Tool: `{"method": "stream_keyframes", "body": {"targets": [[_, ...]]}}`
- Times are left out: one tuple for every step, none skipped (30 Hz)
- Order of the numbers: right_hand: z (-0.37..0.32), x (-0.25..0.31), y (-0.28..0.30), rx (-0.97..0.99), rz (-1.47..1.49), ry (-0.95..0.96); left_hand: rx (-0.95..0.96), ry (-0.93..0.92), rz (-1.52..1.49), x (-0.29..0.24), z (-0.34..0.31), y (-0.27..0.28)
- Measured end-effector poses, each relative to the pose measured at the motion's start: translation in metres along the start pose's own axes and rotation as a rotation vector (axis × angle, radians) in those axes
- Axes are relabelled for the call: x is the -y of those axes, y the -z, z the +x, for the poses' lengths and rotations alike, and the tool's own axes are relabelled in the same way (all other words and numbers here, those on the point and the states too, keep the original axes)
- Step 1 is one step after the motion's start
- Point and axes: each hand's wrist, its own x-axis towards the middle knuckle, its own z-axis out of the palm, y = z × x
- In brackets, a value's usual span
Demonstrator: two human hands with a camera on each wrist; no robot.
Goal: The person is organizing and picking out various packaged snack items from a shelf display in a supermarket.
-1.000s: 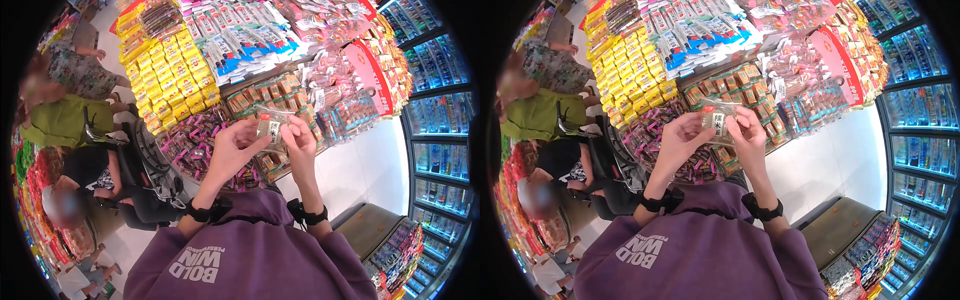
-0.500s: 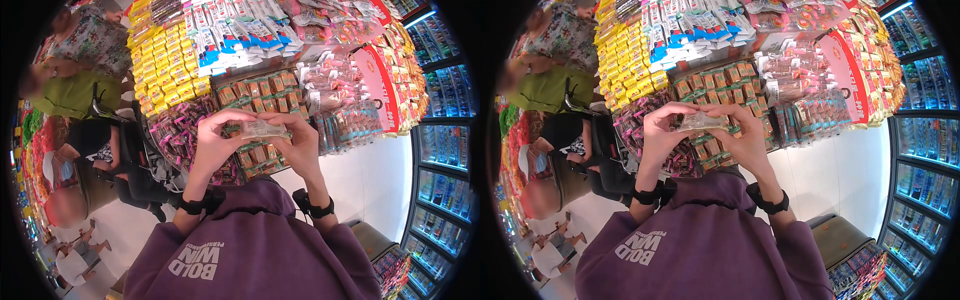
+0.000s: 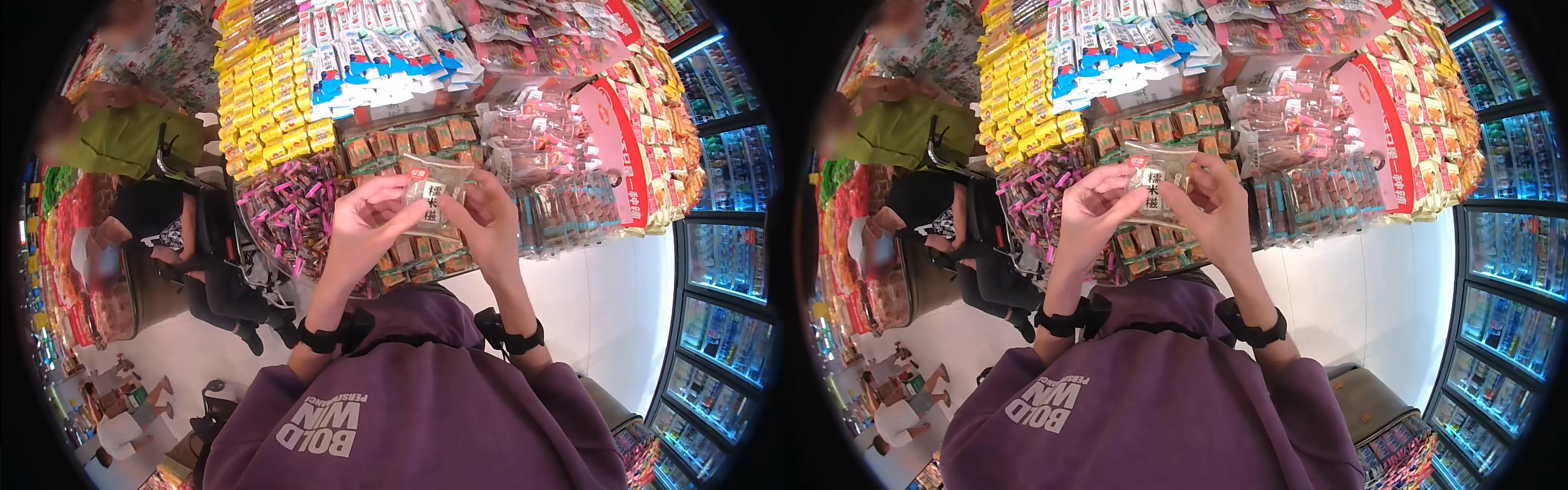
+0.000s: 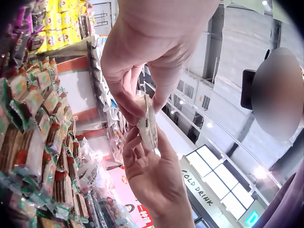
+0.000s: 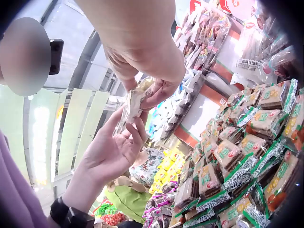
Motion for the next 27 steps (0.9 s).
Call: {"method": "stream_keyframes", "body": {"targets": [[-0.001, -0.001, 0.002, 0.004, 0.013, -0.03, -0.031, 0.031, 0.006, 0.0, -0.001, -0.002], [-0.001, -0.001, 0.004, 0.009, 0.014, -0.039, -0.034, 0.028, 0.004, 0.0, -0.003, -0.005], [-0.002, -0.001, 0.005, 0.013, 0.015, -0.049, -0.037, 0.026, 0.002, -0.001, -0.004, -0.007], [-0.003, -0.001, 0.006, 0.017, 0.017, -0.057, -0.039, 0.023, 0.001, -0.001, -0.005, -0.008], [-0.003, -0.001, 0.006, 0.007, 0.019, -0.041, -0.041, 0.011, 0.006, -0.001, -0.005, -0.009], [-0.003, -0.003, 0.006, -0.004, 0.022, -0.023, -0.042, -0.002, 0.012, 0.001, -0.005, -0.01], [-0.003, -0.005, 0.006, -0.014, 0.025, -0.005, -0.043, -0.016, 0.017, 0.004, -0.005, -0.011], [-0.003, -0.009, 0.006, -0.038, -0.091, 0.096, -0.071, -0.026, 0.086, 0.008, -0.005, -0.012], [-0.003, -0.014, 0.006, -0.062, -0.206, 0.197, -0.1, -0.037, 0.154, 0.014, -0.004, -0.013], [-0.002, -0.018, 0.006, -0.086, -0.322, 0.303, -0.127, -0.054, 0.222, 0.02, -0.003, -0.014], [-0.003, -0.02, 0.007, -0.049, -0.339, 0.248, -0.126, -0.094, 0.278, 0.029, -0.002, -0.015], [-0.004, -0.032, 0.011, -0.02, -0.414, 0.205, -0.107, -0.065, 0.261, 0.034, -0.001, -0.017], [-0.004, -0.036, 0.014, 0.007, -0.502, 0.225, -0.091, -0.056, 0.276, 0.046, -0.001, -0.017], [-0.003, -0.038, 0.015, 0.031, -0.592, 0.248, -0.075, -0.051, 0.291, 0.049, 0.0, -0.018], [-0.002, -0.042, 0.017, 0.035, -0.566, 0.205, -0.05, 0.007, 0.322, 0.049, -0.002, -0.018], [0.001, -0.047, 0.019, 0.04, -0.539, 0.166, -0.026, 0.063, 0.355, 0.046, -0.002, -0.02], [0.003, -0.049, 0.021, 0.047, -0.511, 0.126, 0.003, 0.049, 0.351, 0.048, -0.003, -0.02], [0.002, -0.051, 0.022, 0.035, -0.518, 0.093, 0.047, 0.032, 0.296, 0.058, -0.001, -0.016], [0.001, -0.051, 0.024, 0.022, -0.524, 0.063, 0.086, 0.041, 0.293, 0.061, -0.001, -0.014], [0.003, -0.052, 0.025, 0.013, -0.528, 0.034, 0.123, 0.049, 0.292, 0.061, 0.0, -0.013], [0.003, -0.055, 0.026, 0.015, -0.506, 0.038, 0.15, 0.078, 0.256, 0.06, 0.0, -0.013], [0.005, -0.058, 0.029, 0.019, -0.485, 0.041, 0.178, 0.109, 0.219, 0.059, 0.0, -0.015], [0.008, -0.056, 0.027, 0.023, -0.464, 0.042, 0.173, 0.068, 0.229, 0.055, 0.0, -0.017], [0.009, -0.052, 0.026, 0.022, -0.442, 0.045, 0.158, 0.074, 0.189, 0.053, 0.001, -0.018], [0.009, -0.042, 0.024, 0.019, -0.421, 0.045, 0.145, 0.082, 0.147, 0.051, 0.002, -0.02], [0.008, -0.037, 0.023, 0.013, -0.402, 0.042, 0.137, 0.095, 0.103, 0.051, 0.003, -0.022], [0.009, -0.042, 0.023, -0.036, -0.5, 0.142, 0.122, 0.095, 0.115, 0.053, 0.004, -0.022]]}}
